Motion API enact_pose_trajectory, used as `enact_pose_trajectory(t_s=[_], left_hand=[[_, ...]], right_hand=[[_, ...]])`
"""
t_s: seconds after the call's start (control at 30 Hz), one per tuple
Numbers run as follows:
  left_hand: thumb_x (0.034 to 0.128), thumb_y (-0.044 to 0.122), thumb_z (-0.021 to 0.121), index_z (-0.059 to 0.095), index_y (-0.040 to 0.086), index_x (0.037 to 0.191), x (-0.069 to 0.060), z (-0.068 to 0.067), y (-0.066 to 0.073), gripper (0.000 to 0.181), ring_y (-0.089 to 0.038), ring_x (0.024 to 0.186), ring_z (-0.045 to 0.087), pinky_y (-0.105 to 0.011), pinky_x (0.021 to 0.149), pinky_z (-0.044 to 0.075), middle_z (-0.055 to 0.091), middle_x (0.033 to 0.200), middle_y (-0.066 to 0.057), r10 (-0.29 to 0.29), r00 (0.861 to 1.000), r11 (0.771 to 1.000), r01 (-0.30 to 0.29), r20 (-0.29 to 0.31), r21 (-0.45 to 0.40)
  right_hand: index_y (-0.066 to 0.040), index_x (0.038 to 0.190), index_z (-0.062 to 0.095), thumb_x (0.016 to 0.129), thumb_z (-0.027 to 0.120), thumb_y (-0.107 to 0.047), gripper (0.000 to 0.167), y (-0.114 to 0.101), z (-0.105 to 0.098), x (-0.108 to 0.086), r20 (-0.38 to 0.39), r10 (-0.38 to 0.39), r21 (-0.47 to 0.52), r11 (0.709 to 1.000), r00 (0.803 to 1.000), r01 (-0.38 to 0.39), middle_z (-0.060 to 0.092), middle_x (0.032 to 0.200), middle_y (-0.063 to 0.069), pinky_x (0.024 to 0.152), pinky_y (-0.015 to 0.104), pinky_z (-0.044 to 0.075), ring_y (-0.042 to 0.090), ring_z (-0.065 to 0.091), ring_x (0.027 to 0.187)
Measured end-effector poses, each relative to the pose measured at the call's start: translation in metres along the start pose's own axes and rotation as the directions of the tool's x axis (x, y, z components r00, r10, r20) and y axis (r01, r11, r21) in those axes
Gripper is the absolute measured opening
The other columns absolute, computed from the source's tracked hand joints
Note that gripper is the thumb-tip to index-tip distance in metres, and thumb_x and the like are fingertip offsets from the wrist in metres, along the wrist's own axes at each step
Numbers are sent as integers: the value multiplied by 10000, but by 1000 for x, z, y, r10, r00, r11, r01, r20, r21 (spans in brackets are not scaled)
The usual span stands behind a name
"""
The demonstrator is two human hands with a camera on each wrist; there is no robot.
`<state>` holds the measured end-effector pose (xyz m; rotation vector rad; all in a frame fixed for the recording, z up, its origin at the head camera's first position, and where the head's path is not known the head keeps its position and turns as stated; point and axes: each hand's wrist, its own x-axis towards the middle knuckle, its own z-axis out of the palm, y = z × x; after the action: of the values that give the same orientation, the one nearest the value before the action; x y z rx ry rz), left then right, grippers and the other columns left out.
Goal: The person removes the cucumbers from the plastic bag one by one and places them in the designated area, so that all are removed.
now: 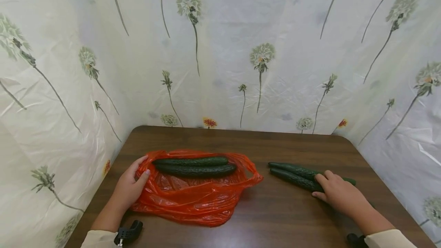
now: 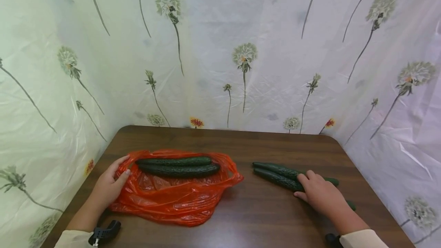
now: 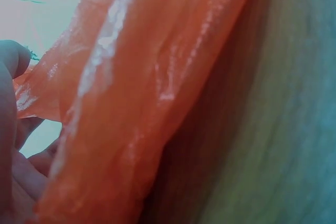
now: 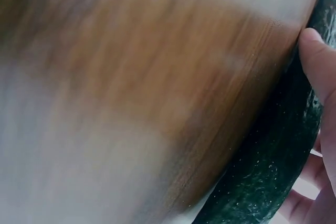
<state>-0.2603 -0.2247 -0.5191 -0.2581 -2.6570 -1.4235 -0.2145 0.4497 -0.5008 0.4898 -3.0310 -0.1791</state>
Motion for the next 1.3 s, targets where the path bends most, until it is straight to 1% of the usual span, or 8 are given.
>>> enact_pose_trajectory(t_s=[0.3, 0.47, 0.6, 0.73, 0.83, 0.97, 1.13, 1.3], left_hand=[[1087, 255, 571, 391, 171, 1603, 0, 2, -1, 553, -473, 1406, 485, -703, 1122, 394, 452, 1590, -228, 8, 1000, 1000, -8, -8, -3], [1091, 273, 566, 389, 181, 1605, 1, 2, -1, 552, -475, 1401, 491, -702, 1118, 400, 455, 1587, -230, 8, 1000, 1000, -8, 2, -2], [1092, 280, 563, 384, 187, 1607, 0, 1, 0, 553, -472, 1399, 494, -700, 1111, 410, 454, 1587, -227, -4, 1000, 1000, 4, 4, 4], [1093, 288, 559, 380, 184, 1609, -1, 0, 1, 556, -473, 1399, 493, -702, 1110, 408, 450, 1591, -227, -9, 1000, 1000, 9, 5, 10], [1093, 289, 560, 381, 180, 1609, -1, 0, 3, 557, -473, 1402, 489, -702, 1113, 404, 445, 1595, -225, -6, 1000, 1000, 6, 5, 3], [1091, 288, 564, 378, 178, 1612, -1, -1, 3, 563, -473, 1405, 487, -698, 1110, 408, 441, 1600, -222, -4, 1000, 1000, 4, 8, -6], [1088, 277, 570, 386, 170, 1606, -2, -1, 2, 561, -477, 1404, 486, -703, 1113, 401, 450, 1591, -227, -5, 1000, 1000, 5, 0, 2], [1087, 279, 572, 395, 173, 1602, -1, -1, 2, 555, -473, 1404, 487, -703, 1122, 394, 459, 1586, -223, -3, 1000, 1000, 3, -2, 10]], right_hand=[[-65, 1165, 651, 913, 771, -484, 504, 0, -7, 5, 9, -1, 1, 1000, 1000, 1, 595, 956, 42, 594, 359, 507, 177, 591, 759], [-98, 1114, 655, 915, 777, -477, 445, -12, -16, 9, -33, 31, 8, 999, 999, -31, 578, 931, 15, 553, 337, 465, 167, 545, 751], [-99, 1135, 668, 912, 774, -501, 472, -27, -23, 20, -94, 42, 26, 999, 995, -40, 624, 1022, 58, 593, 395, 520, 234, 582, 836], [-58, 1274, 650, 925, 745, -540, 603, -45, -30, 35, -97, 55, 68, 997, 994, -48, 628, 1154, 140, 718, 506, 577, 337, 619, 991], [-48, 1373, 611, 934, 721, -569, 690, -58, -36, 47, -94, 64, 102, 993, 994, -54, 607, 1240, 179, 816, 568, 574, 389, 608, 1100], [-77, 1419, 585, 950, 677, -610, 715, -78, -45, 62, -94, 75, 152, 987, 993, -60, 589, 1317, 193, 883, 627, 549, 421, 586, 1179], [-91, 1460, 558, 958, 581, -714, 801, -107, -62, 80, -89, 95, 208, 975, 991, -75, 572, 1364, 195, 895, 632, 548, 419, 581, 1203], [-96, 1462, 561, 952, 592, -713, 801, -135, -79, 96, -118, 105, 232, 970, 987, -75, 573, 1365, 184, 900, 606, 558, 397, 591, 1188]])
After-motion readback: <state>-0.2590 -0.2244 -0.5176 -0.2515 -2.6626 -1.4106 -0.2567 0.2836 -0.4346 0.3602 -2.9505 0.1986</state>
